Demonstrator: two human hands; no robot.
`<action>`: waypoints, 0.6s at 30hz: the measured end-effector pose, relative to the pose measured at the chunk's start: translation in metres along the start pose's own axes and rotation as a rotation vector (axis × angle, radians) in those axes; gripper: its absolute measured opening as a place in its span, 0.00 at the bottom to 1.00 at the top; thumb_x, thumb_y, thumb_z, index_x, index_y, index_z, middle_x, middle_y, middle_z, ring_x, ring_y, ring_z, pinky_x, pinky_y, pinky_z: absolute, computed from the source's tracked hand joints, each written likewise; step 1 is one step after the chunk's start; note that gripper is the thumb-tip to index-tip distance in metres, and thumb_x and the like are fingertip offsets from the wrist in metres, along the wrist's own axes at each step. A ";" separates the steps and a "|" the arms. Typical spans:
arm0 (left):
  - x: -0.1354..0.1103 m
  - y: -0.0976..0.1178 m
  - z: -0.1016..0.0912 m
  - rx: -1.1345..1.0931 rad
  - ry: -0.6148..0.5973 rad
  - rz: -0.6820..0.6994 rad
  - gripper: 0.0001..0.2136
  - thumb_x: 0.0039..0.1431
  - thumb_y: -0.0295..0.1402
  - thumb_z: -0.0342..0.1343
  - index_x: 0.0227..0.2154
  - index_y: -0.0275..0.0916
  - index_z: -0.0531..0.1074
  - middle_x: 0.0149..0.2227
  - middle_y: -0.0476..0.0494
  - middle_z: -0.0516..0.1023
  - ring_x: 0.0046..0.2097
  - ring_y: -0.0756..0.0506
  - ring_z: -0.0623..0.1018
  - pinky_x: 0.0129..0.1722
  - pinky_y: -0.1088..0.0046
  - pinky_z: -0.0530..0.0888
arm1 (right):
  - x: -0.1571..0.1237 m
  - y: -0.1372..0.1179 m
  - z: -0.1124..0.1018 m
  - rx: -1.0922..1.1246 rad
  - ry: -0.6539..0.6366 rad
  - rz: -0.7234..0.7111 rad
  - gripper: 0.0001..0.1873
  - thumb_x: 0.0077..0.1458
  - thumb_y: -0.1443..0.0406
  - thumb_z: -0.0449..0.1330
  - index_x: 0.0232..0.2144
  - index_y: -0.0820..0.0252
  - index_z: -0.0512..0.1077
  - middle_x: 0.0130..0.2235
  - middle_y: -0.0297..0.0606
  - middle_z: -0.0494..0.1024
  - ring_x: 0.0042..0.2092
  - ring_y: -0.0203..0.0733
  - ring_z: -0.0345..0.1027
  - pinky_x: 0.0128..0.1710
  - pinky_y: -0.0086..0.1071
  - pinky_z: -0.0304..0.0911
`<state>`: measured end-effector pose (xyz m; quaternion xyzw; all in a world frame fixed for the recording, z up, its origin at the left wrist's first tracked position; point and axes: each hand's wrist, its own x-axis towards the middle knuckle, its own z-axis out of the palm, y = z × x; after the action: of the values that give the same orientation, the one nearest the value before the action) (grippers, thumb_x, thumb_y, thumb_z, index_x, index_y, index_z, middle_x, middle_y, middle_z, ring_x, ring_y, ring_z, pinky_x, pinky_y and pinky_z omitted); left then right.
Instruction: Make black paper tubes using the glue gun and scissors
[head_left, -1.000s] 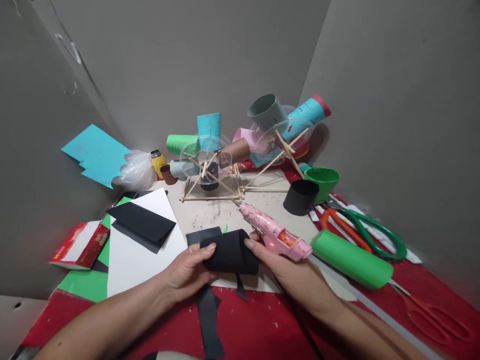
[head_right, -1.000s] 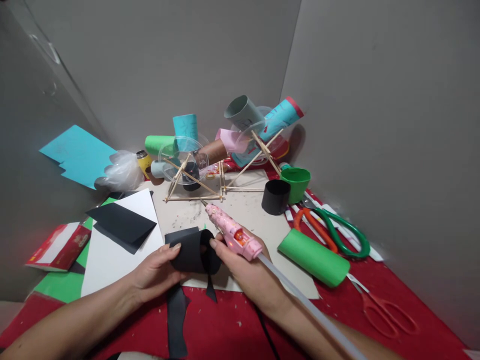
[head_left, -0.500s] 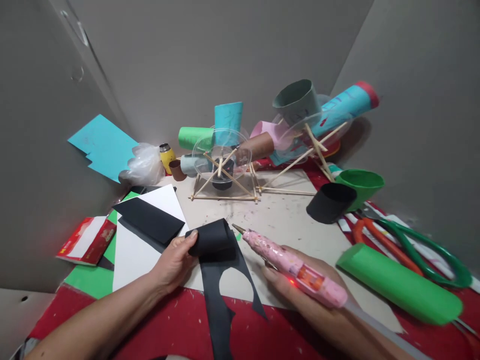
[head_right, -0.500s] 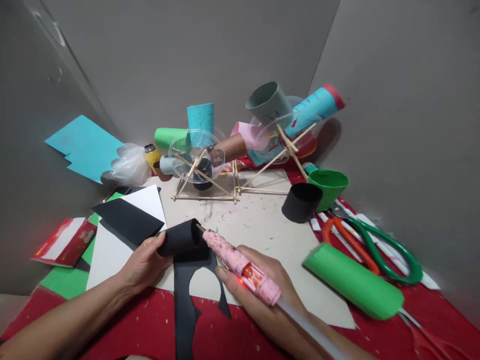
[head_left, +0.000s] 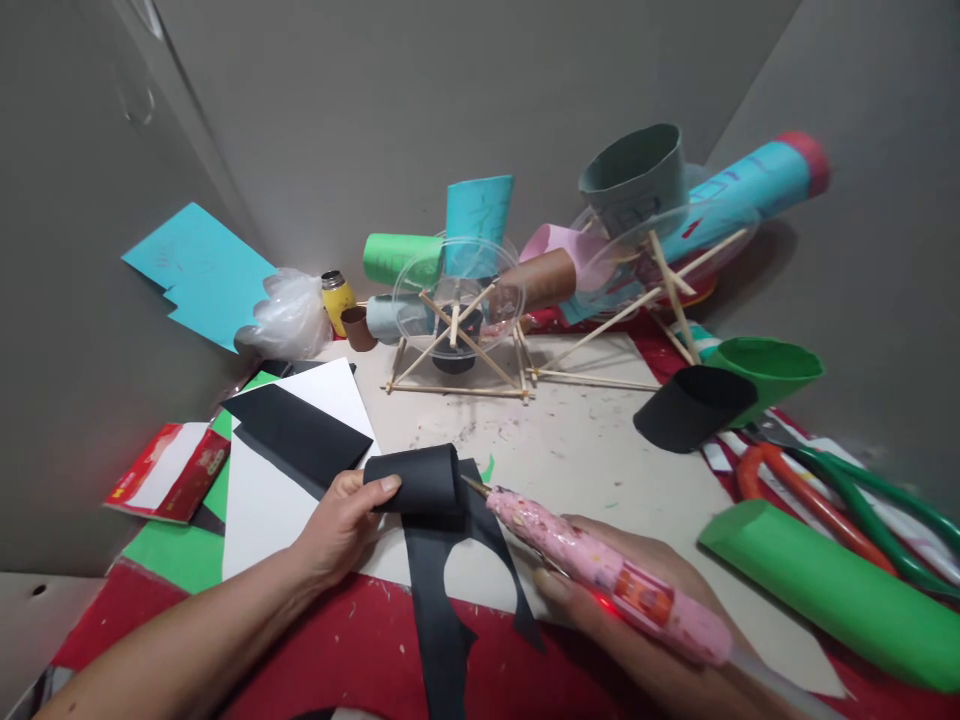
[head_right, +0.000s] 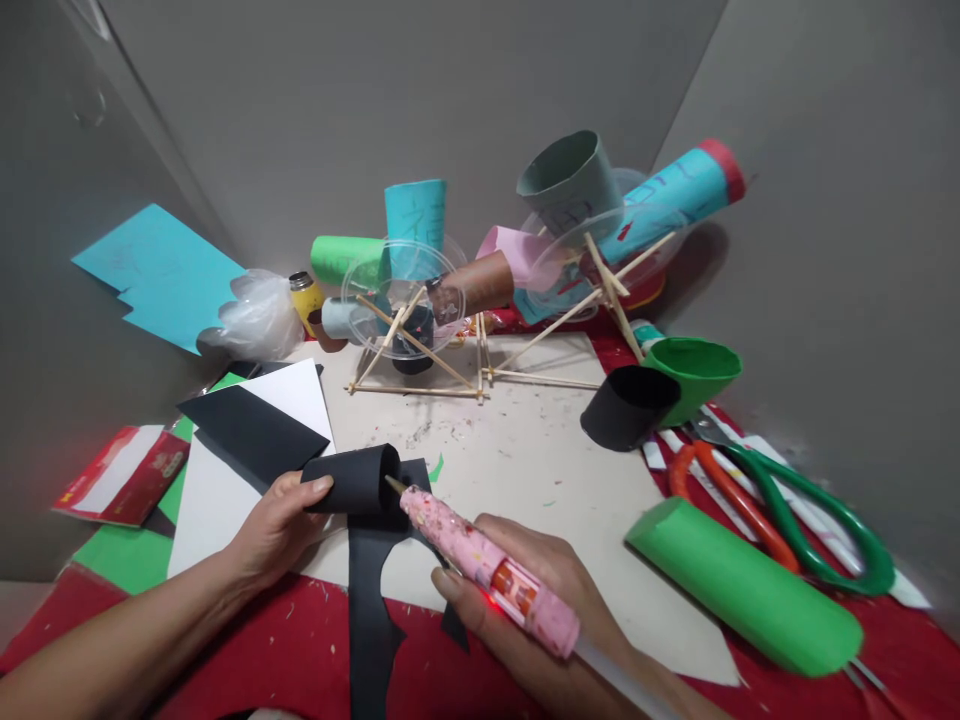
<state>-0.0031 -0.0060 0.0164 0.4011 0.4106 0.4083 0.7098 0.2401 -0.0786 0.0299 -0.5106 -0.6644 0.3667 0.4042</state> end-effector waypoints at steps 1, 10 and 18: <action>0.000 0.000 0.000 -0.002 -0.003 0.000 0.11 0.51 0.37 0.64 0.23 0.33 0.78 0.25 0.45 0.77 0.30 0.50 0.72 0.37 0.74 0.67 | 0.000 0.000 0.000 0.000 -0.004 -0.004 0.17 0.56 0.57 0.57 0.19 0.54 0.62 0.19 0.31 0.66 0.19 0.36 0.62 0.19 0.31 0.60; -0.003 -0.001 -0.001 -0.025 -0.071 -0.018 0.10 0.54 0.34 0.61 0.33 0.32 0.81 0.34 0.39 0.82 0.38 0.45 0.78 0.45 0.69 0.69 | -0.001 -0.008 -0.002 -0.001 -0.032 -0.042 0.15 0.56 0.60 0.57 0.19 0.54 0.62 0.20 0.31 0.67 0.21 0.37 0.64 0.22 0.31 0.60; -0.001 -0.002 -0.003 -0.036 -0.096 -0.021 0.09 0.54 0.33 0.61 0.32 0.32 0.81 0.33 0.38 0.82 0.37 0.43 0.78 0.45 0.66 0.70 | -0.001 0.000 0.000 -0.008 -0.045 -0.057 0.15 0.56 0.61 0.57 0.20 0.55 0.61 0.20 0.31 0.66 0.21 0.37 0.63 0.22 0.32 0.58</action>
<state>-0.0054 -0.0070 0.0138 0.4029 0.3728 0.3885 0.7401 0.2400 -0.0799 0.0299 -0.4847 -0.6890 0.3641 0.3972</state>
